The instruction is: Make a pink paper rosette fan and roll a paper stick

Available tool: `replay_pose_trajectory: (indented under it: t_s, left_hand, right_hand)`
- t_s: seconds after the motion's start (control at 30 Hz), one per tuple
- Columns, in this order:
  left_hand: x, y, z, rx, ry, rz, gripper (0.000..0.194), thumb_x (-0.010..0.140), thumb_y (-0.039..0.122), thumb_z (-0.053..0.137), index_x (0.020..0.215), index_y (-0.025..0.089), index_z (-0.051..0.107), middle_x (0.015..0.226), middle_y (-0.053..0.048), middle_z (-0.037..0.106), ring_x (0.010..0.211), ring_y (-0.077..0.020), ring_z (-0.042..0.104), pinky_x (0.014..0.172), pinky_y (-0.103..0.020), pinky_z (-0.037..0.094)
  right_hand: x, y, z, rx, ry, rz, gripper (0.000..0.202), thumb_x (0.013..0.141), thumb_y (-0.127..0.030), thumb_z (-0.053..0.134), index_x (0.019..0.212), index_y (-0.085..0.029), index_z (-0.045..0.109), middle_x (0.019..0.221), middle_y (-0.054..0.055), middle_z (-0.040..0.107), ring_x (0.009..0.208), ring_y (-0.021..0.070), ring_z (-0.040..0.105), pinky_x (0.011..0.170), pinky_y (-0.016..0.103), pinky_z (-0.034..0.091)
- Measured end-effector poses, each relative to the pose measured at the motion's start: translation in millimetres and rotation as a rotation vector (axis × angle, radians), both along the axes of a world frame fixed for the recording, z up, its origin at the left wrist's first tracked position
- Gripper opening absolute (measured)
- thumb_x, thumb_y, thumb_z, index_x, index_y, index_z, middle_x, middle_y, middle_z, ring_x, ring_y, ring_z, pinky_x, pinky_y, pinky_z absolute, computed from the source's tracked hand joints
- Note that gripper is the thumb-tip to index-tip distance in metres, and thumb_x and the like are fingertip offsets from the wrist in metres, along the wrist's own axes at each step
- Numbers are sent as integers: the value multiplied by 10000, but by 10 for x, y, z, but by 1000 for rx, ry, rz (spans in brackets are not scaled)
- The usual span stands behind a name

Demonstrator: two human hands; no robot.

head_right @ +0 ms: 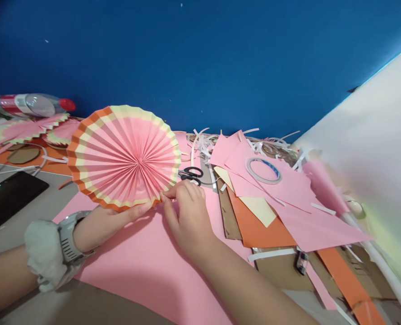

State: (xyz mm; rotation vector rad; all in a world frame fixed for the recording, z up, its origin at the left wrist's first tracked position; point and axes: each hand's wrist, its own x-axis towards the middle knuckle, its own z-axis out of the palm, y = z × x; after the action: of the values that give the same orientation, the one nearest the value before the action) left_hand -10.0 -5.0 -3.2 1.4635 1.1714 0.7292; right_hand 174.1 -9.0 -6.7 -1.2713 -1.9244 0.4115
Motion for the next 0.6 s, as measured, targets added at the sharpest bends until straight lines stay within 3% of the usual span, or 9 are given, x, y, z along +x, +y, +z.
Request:
replay_pose_trajectory:
  t_s: [0.23,0.5,0.6]
  left_hand:
    - [57,9,26,-84,-264,-205,385,830,291,636,1205,234,571,1249,-51,597,1119,-216,572,978,-370,469]
    - [60,16,4,-69,-281,-183,302,819,297,650,1112,230,617,1169,-54,635,1104,-243,578,967,-395,465]
    - [38,60,-5,68,-410,0,268,850,322,610,1110,259,597,1161,-33,630,1146,-232,543,999,-393,433]
  right_hand:
    - [38,12,-17,158,90,-26,120,868,-105,498,807,-202,459,780,1,502,751,153,492,679,335,369]
    - [36,12,-9,174,105,-30,133,872,-104,499,815,-210,443,777,-9,496,753,143,489,682,329,367]
    - [36,10,-3,155,110,-27,151,850,-88,513,802,-210,438,767,-15,495,740,139,492,681,324,361]
